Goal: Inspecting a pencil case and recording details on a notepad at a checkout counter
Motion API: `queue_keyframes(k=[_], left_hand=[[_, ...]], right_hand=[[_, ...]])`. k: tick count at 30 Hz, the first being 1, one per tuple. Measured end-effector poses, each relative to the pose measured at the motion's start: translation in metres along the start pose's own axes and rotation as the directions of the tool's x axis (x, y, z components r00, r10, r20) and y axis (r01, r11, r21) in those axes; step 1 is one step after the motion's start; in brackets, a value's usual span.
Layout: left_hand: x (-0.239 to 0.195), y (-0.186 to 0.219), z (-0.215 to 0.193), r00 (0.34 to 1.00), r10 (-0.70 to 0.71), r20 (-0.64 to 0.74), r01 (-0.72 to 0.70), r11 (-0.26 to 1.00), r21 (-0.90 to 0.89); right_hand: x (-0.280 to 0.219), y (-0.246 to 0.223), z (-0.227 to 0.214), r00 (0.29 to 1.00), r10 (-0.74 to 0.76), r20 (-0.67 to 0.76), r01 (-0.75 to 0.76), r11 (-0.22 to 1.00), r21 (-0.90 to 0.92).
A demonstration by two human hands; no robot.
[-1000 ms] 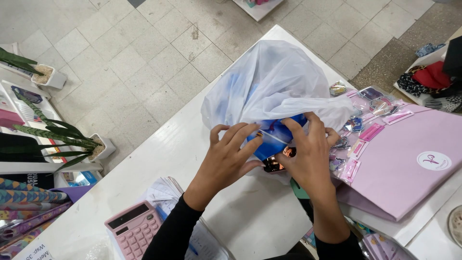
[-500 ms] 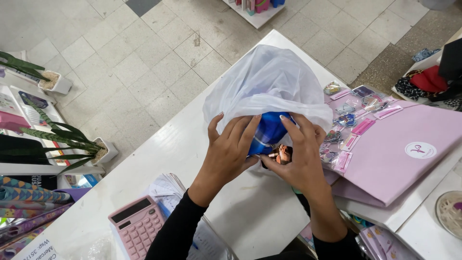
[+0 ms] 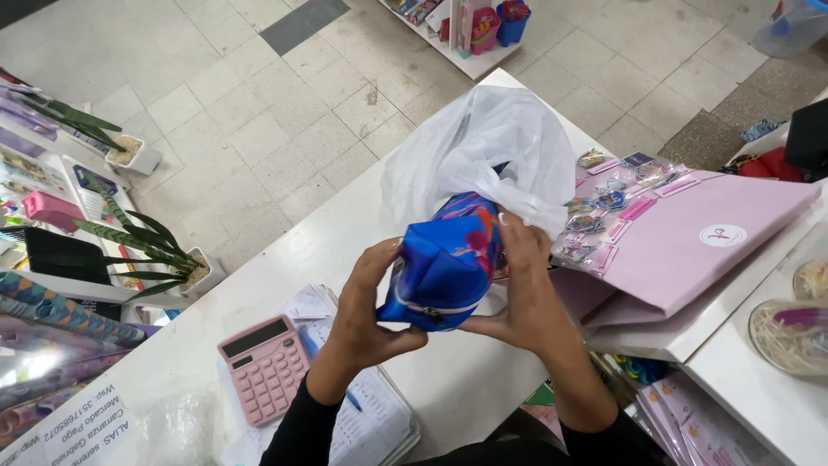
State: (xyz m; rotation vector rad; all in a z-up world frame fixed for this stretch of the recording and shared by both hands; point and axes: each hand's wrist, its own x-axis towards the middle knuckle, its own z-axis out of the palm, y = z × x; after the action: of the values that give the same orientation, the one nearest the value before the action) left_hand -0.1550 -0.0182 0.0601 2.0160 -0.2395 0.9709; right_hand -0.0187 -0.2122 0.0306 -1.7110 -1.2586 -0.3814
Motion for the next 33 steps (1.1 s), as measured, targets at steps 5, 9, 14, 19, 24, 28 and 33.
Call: queue_keyframes(k=[5,9,14,19,24,28,33], left_hand=[[-0.068,0.043,-0.023,0.933,-0.324,-0.157,0.324,0.946,-0.029],[-0.111,0.064,-0.021,0.728,-0.434,-0.530,0.448,0.887,-0.111],[-0.151,0.101,-0.003,0.513,-0.616,-0.598,0.624,0.746,-0.233],[-0.171,0.144,-0.010,0.596,-0.693,-0.405,0.601,0.720,-0.346],[-0.203,0.135,-0.053,0.677,-0.662,-0.321,0.544,0.745,-0.387],[-0.205,0.148,-0.058,0.642,-0.699,-0.315,0.598,0.713,-0.366],[-0.206,0.163,-0.026,0.523,-0.653,-0.548,0.560,0.748,-0.357]], right_hand=[[0.002,-0.051,-0.003,0.974,-0.028,0.226,0.028,1.000,0.002],[-0.014,-0.086,0.016,0.940,-0.043,0.339,0.057,0.998,-0.032],[-0.050,-0.136,0.050,0.912,-0.111,0.394,0.182,0.972,-0.146],[-0.077,-0.168,0.060,0.924,-0.190,0.332,0.234,0.967,-0.099],[-0.098,-0.185,0.064,0.927,-0.294,0.231,0.242,0.943,0.229],[-0.102,-0.204,0.057,0.923,-0.319,0.215,0.270,0.935,0.229],[-0.113,-0.203,0.064,0.950,-0.169,0.263,0.134,0.980,0.145]])
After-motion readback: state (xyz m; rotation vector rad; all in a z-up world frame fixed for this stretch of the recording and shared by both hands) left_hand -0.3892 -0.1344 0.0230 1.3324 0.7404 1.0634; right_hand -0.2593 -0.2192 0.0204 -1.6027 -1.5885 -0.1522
